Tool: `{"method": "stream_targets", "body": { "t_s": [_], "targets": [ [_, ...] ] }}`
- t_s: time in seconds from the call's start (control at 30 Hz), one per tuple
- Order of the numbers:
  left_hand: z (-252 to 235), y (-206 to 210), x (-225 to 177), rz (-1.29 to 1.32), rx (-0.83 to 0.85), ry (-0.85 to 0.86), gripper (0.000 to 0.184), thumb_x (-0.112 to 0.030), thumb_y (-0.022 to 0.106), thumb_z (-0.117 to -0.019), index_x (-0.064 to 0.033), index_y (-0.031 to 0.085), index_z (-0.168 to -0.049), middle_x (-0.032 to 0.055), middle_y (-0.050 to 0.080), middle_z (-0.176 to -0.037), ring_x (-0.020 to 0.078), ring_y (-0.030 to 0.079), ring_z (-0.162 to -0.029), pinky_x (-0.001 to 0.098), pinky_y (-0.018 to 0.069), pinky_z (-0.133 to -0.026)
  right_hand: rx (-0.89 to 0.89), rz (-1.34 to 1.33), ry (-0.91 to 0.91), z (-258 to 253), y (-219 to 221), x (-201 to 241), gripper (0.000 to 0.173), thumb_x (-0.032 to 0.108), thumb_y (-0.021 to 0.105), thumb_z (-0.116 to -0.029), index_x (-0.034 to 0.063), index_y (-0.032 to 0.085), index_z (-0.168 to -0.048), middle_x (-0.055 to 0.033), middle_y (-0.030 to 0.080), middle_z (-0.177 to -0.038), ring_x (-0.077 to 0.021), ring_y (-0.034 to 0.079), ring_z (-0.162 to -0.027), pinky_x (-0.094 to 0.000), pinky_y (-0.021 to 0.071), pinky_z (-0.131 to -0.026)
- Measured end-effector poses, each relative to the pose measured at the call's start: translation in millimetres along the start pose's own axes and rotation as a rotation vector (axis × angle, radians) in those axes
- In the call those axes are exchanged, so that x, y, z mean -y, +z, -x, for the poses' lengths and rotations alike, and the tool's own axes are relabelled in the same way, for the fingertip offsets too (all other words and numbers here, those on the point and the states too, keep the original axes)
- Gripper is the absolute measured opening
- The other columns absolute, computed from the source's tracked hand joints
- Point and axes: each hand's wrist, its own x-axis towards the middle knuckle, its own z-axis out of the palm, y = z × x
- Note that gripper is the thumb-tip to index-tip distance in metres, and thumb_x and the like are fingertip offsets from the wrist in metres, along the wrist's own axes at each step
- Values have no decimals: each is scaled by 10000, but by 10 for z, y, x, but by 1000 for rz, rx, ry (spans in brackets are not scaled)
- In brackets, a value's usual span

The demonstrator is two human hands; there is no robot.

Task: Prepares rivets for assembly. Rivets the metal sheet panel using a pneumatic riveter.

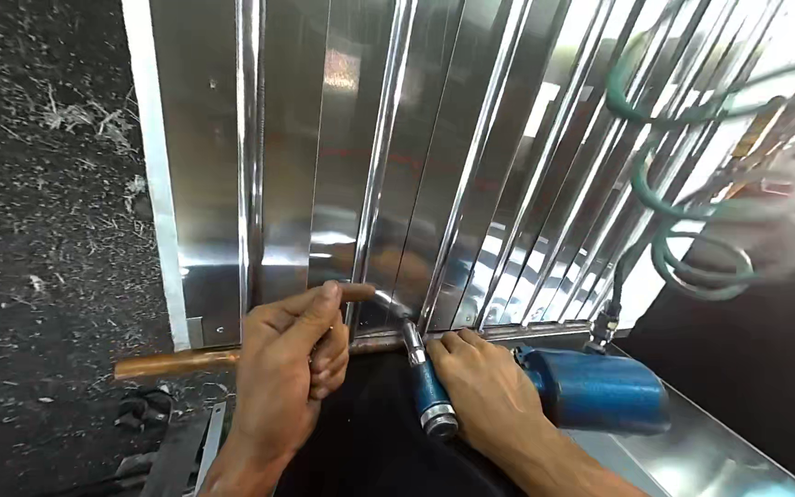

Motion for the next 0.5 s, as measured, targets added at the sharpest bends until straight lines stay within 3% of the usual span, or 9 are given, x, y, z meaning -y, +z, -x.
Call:
{"method": "stream_targets", "body": {
  "t_s": [0.1, 0.2, 0.23, 0.3, 0.4, 0.43, 0.5],
  "targets": [
    [63, 64, 0, 69, 61, 4, 415, -290, 417, -1097, -26, 737, -1114, -29, 357, -500, 35, 302, -355, 180, 297, -331, -29, 22, -31, 17, 42, -48, 228, 117, 666, -850, 100, 695, -1075, -110, 706, -961, -306, 716, -902, -449, 591, -674],
    [171, 103, 65, 97, 114, 5, 442, -316, 401, -1102, -26, 734, -1126, -32, 369, -509, 29, 315, -364, 175, 303, -341, 72, -147, 13, 32, 49, -166, 344, 325, 680, -854, 137, 682, -1142, -116, 713, -987, -335, 710, -934, -542, 556, -708],
    [231, 124, 98, 105, 137, 3, 450, -316, 394, -1102, -24, 735, -1126, -31, 377, -510, 28, 319, -363, 174, 306, -342, 28, -230, 31, 71, 111, -218, 379, 377, 701, -828, 150, 700, -1132, -110, 726, -977, -334, 713, -934, -561, 551, -725],
    [386, 162, 164, 123, 203, 7, 456, -324, 389, -1104, -27, 734, -1129, -30, 381, -512, 28, 327, -369, 175, 309, -348, -221, -422, 40, 230, 348, -322, 363, 409, 738, -789, 181, 745, -1071, -69, 748, -948, -288, 723, -911, -551, 567, -750],
    [641, 220, 351, 132, 298, 52, 453, -330, 388, -1103, -35, 730, -1136, -41, 382, -512, 24, 342, -376, 175, 318, -357, -625, -726, -59, 677, 592, -469, 317, 421, 772, -859, 233, 772, -1113, -10, 707, -1110, -136, 673, -1013, -388, 595, -861],
    [745, 256, 463, 124, 322, 54, 451, -334, 386, -1105, -49, 732, -1147, -41, 379, -512, 24, 339, -377, 174, 315, -360, -712, -811, -106, 862, 634, -476, 320, 419, 773, -881, 206, 764, -1121, -13, 681, -1090, -107, 655, -978, -334, 588, -831],
    [901, 390, 703, 77, 354, 51, 418, -330, 399, -1103, -81, 727, -1175, -45, 367, -502, 17, 328, -371, 169, 300, -351, -856, -937, -208, 1171, 674, -436, 323, 344, 793, -907, 102, 743, -1114, -5, 748, -983, -65, 711, -853, -266, 627, -746]
  ]
}}
